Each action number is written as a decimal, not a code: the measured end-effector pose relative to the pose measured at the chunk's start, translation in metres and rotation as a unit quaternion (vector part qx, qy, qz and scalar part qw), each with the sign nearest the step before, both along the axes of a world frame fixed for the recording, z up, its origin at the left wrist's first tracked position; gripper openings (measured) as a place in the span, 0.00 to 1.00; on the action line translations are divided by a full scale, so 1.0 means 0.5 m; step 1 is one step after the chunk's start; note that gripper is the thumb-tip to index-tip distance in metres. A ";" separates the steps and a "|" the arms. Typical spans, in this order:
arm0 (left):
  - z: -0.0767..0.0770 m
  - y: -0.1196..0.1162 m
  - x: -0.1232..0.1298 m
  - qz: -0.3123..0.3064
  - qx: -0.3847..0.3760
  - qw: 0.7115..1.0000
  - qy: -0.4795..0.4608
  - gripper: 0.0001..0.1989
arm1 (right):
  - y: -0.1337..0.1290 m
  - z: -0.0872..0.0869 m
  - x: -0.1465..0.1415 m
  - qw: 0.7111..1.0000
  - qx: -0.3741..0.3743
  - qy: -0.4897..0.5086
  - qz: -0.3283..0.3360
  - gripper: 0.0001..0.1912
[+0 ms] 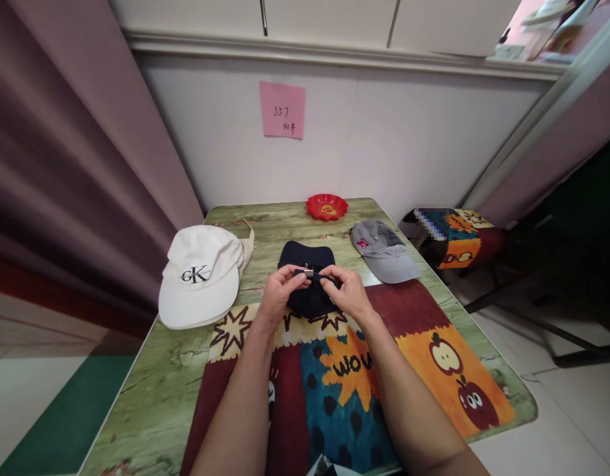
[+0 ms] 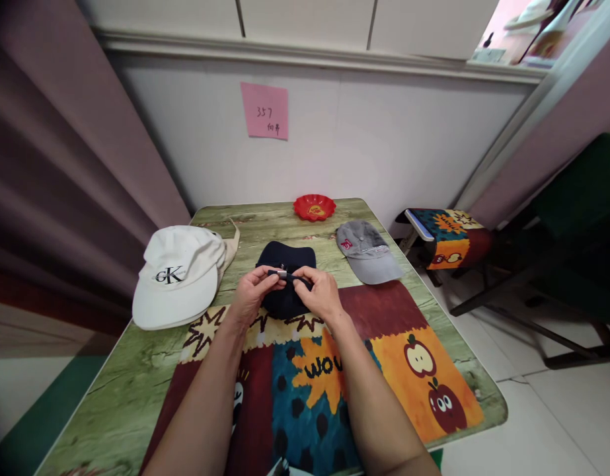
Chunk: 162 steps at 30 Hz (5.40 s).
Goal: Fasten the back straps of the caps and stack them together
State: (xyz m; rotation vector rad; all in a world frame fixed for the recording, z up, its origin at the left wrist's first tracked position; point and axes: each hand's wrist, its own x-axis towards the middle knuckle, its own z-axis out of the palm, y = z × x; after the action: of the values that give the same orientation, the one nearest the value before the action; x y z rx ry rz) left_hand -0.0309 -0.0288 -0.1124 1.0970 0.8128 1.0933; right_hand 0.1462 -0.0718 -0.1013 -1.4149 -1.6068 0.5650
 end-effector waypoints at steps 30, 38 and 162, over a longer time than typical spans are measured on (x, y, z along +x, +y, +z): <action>0.012 0.005 -0.016 0.094 0.189 0.960 0.185 0.08 | -0.005 -0.017 -0.018 0.972 0.153 -0.177 -0.003 0.12; 0.025 -0.010 -0.008 0.039 0.194 0.951 0.236 0.07 | -0.006 -0.018 -0.020 0.975 0.158 -0.156 0.015 0.13; -0.034 0.056 -0.159 0.071 0.251 0.865 0.429 0.29 | 0.035 -0.116 0.063 0.988 0.082 -0.115 -0.066 0.31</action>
State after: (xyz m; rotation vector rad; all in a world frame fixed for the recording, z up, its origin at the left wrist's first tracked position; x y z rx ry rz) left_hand -0.1104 -0.0008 -0.1292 2.0665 1.3570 0.9367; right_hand 0.1777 -0.0543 -0.1591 -1.4909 -1.6812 0.1920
